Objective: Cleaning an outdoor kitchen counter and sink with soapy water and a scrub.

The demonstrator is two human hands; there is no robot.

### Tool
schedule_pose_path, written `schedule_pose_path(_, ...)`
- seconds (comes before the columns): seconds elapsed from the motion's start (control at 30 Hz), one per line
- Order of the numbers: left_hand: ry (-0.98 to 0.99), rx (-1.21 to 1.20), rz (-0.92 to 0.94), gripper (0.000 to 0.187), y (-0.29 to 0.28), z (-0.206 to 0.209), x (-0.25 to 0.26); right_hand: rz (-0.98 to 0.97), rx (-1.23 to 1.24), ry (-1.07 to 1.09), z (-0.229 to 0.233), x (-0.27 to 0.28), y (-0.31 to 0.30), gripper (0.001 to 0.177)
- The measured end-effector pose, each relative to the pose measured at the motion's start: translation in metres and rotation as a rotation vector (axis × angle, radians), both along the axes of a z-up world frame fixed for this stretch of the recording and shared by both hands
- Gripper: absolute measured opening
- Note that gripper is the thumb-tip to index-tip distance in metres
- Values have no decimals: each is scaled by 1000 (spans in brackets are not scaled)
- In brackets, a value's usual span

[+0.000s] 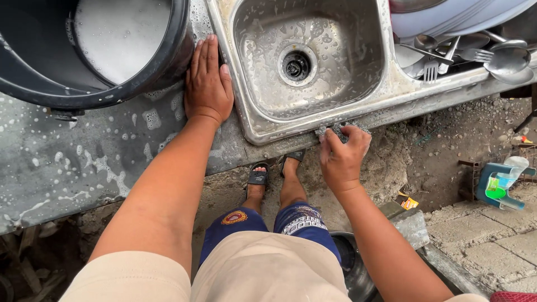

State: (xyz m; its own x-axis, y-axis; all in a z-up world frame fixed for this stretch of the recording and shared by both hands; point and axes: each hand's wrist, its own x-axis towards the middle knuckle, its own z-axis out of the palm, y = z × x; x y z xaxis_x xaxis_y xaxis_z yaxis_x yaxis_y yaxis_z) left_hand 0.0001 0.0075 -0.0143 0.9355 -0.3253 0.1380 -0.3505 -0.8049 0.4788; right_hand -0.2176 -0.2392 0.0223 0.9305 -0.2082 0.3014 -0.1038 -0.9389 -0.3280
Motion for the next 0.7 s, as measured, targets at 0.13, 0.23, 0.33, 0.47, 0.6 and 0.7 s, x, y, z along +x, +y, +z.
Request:
schedule_pose_path(0.13,-11,-6,-12,56,3,-7,0,31,48,-1,-3,1,63,15)
schedule_pose_path(0.23,-36,-6,-28,56,3,-7,2,121,129,-2,-1,-5,72,23)
schedule_pose_path(0.33,-17,12,-15,57,-1,-7,3,44,58,-14,-8,-7,33,21)
schedule_pose_path(0.47,-33,27,-9,57,4,-11,1,-150,4,-10,-9,-4,13,14)
schedule_pose_path(0.6,-39,30,-8,57,4,-12,0,29,98,-45,-11,-5,79,20)
schedule_pose_path(0.7,-20,30,-8,59,5,-9,0,90,95,-6,-2,-9,79,26)
